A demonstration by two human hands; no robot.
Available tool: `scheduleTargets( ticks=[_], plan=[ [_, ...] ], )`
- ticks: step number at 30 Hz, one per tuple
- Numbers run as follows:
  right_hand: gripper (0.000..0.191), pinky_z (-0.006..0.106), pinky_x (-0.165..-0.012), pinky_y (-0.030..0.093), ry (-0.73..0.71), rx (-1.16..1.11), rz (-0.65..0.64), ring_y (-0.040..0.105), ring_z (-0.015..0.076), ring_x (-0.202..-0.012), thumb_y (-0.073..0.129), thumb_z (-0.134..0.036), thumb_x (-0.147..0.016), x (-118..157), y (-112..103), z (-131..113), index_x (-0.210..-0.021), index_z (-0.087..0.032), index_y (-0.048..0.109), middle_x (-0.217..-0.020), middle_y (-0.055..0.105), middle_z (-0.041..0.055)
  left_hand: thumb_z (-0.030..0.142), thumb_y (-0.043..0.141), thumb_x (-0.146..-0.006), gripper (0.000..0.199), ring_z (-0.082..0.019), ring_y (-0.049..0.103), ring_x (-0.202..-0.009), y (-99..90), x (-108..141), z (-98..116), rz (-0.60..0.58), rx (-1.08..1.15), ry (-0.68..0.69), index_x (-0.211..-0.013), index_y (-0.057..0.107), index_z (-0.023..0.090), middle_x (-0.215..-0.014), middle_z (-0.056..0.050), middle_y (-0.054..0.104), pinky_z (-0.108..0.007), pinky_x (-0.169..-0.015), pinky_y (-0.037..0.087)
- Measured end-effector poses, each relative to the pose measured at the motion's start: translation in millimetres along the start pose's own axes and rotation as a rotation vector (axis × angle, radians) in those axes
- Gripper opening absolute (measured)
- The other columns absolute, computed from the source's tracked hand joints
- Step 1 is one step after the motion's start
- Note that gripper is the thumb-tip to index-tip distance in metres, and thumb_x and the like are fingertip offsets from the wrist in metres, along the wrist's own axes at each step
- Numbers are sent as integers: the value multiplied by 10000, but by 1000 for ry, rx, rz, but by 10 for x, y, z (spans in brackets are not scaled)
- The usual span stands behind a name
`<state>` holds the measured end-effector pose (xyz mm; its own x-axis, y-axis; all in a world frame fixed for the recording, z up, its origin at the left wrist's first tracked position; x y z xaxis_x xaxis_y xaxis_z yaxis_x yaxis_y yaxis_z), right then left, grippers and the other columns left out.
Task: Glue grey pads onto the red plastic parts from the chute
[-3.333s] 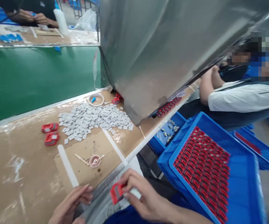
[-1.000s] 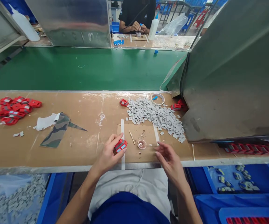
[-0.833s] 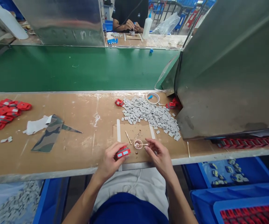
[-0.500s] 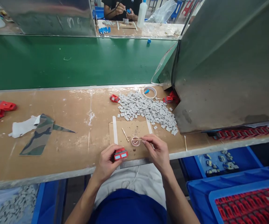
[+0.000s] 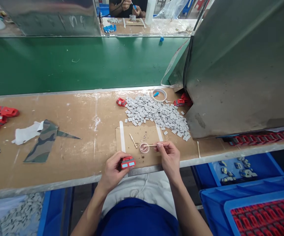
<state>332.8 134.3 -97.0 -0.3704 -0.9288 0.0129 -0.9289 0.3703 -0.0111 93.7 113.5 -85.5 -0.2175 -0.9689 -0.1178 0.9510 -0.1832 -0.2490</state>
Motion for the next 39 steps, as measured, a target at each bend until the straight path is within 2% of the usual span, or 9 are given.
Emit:
scheduleTargets(
  ticks=[3,6,8,11,14,20,27,35,39],
  plan=[
    [370,273,-608,584,26,-24,6,668,146,-582,809,-535,-820,12,-22,-46,-767,-196,671,-707,743,29,195,791,-852,195,-167,670,-780,5,-9,46,-4,-26,45,-1036,728,186,-891,-46,709,-234,-683,522],
    [324,256,-595,585,-21,-37,-22,678,139,-588,793,-487,-861,109,12,-190,-779,-196,673,-728,754,30,262,819,-853,223,-160,656,-753,14,-9,71,-17,-42,73,-1044,738,180,-873,-45,696,-227,-649,506],
    [248,247,-599,593,-85,-14,-79,709,146,-626,771,-416,-901,219,75,-322,-810,-202,686,-764,771,38,285,817,-860,226,-158,651,-753,20,-4,73,-27,-53,77,-1043,739,177,-871,-44,691,-227,-651,501],
    [104,250,-683,625,-219,71,-193,770,169,-754,742,-282,-932,389,207,-513,-861,-219,700,-836,798,46,297,805,-876,226,-157,644,-760,31,4,82,-35,-84,81,-1052,736,174,-867,-41,678,-227,-655,495],
    [64,244,-718,633,-327,154,-257,788,175,-798,717,-205,-939,484,309,-614,-883,-229,699,-849,805,42,298,793,-888,232,-151,634,-748,48,6,111,-40,-115,96,-1069,731,168,-863,-37,664,-217,-628,478],
    [83,240,-658,628,-359,236,-277,785,180,-742,707,-233,-950,481,365,-569,-868,-225,693,-810,798,41,269,772,-903,208,-127,601,-679,74,-4,167,-47,-143,117,-1067,724,151,-858,-32,661,-206,-581,453],
    [82,237,-663,629,-395,287,-279,784,176,-736,703,-207,-942,484,367,-588,-864,-226,686,-813,798,34,217,780,-887,195,-132,611,-693,71,1,150,-53,-157,114,-1063,727,153,-859,-30,655,-205,-579,456],
    [70,234,-682,629,-443,298,-310,783,174,-740,700,-195,-941,472,434,-642,-878,-224,688,-812,794,28,265,748,-919,166,-128,604,-675,74,-13,158,-47,-158,117,-1047,724,162,-843,-30,658,-207,-574,462],
    [78,245,-671,624,-418,302,-306,779,180,-737,710,-201,-935,477,412,-640,-865,-230,691,-812,794,30,279,740,-924,181,-139,622,-691,79,-7,145,-65,-148,89,-1066,728,168,-870,-44,673,-222,-590,483]
  ],
)
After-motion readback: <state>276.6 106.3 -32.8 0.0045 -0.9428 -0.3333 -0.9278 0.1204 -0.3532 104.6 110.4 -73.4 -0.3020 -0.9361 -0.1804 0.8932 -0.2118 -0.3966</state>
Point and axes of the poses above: each hand's wrist, its own x-axis away from the middle knuckle, its own y-axis out of the palm, z = x × y, the point moved 7 cm from there along -x, towards the middle knuckle
